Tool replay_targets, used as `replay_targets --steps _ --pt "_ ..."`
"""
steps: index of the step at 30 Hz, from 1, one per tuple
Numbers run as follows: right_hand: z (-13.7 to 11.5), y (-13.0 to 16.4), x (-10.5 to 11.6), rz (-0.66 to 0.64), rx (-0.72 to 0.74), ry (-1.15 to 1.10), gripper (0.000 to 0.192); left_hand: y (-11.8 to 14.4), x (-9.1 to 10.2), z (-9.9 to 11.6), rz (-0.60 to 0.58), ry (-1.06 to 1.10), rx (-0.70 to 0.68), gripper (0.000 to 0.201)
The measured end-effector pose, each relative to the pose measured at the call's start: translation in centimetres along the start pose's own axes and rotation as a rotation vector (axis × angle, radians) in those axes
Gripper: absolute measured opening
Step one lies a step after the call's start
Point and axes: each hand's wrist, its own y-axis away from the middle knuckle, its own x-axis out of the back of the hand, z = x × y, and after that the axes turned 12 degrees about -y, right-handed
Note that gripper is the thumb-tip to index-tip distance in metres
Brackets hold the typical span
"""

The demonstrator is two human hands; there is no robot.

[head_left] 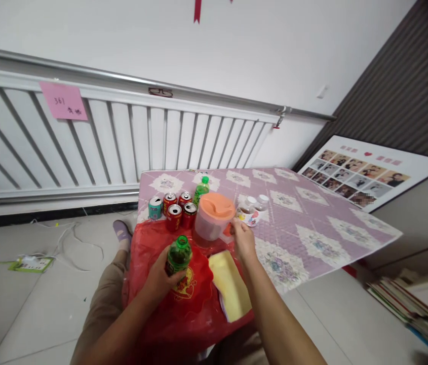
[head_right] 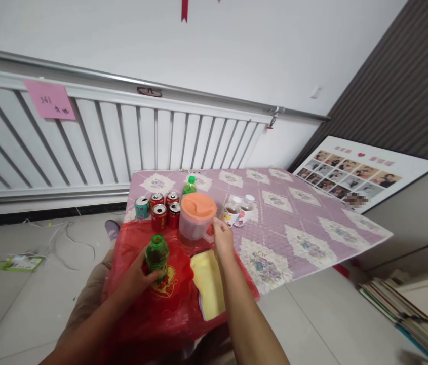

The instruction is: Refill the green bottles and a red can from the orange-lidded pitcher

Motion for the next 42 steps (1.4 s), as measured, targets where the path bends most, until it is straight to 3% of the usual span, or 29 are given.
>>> replay_targets --steps 3,7,12,19,24,28,31,33,37,42 --pt "-1.1 -0.1 2.2 -0.072 -0.028 0.072 0.050 0.1 0.0 0.3 0.029 -0.020 -0.001 0.058" --pt "-1.9 0.2 7.0 -0.005 -0.043 0.234 0.050 0.2 -0.2 0.0 0.035 -0.048 0.005 0.056" --pt "-0.3 3.2 12.0 0.009 -0.060 0.481 0.035 0.1 -0.6 -1.0 0.047 -0.066 0.020 0.058" --pt "3.9 7.9 13.4 -0.030 -0.070 0.670 0.031 0.0 -0.7 -1.0 0.075 -0.061 0.009 0.060" --pt "5.2 7.7 13.8 -0.069 -0.061 0.676 0.018 0.0 -0.6 -0.5 0.061 -0.054 -0.001 0.060" --pt "4.7 7.0 14.1 -0.049 -0.041 0.634 0.018 -0.1 -0.7 -0.8 0.064 -0.035 -0.023 0.060" --pt "3.0 7.2 12.9 -0.037 -0.042 0.540 0.034 -0.2 -0.6 -0.8 0.043 -0.004 -0.042 0.062" --pt "1.2 7.8 10.7 -0.045 -0.076 0.365 0.045 -0.2 -0.5 -0.7 0.034 0.016 -0.058 0.064" --pt "-3.4 9.7 4.1 -0.173 -0.125 0.066 0.047 -0.2 -0.4 -0.4 0.034 0.017 -0.083 0.063" --pt "-7.1 10.8 -3.1 -0.343 -0.038 0.040 0.042 -0.3 -0.5 -0.8 0.039 0.059 -0.106 0.069"
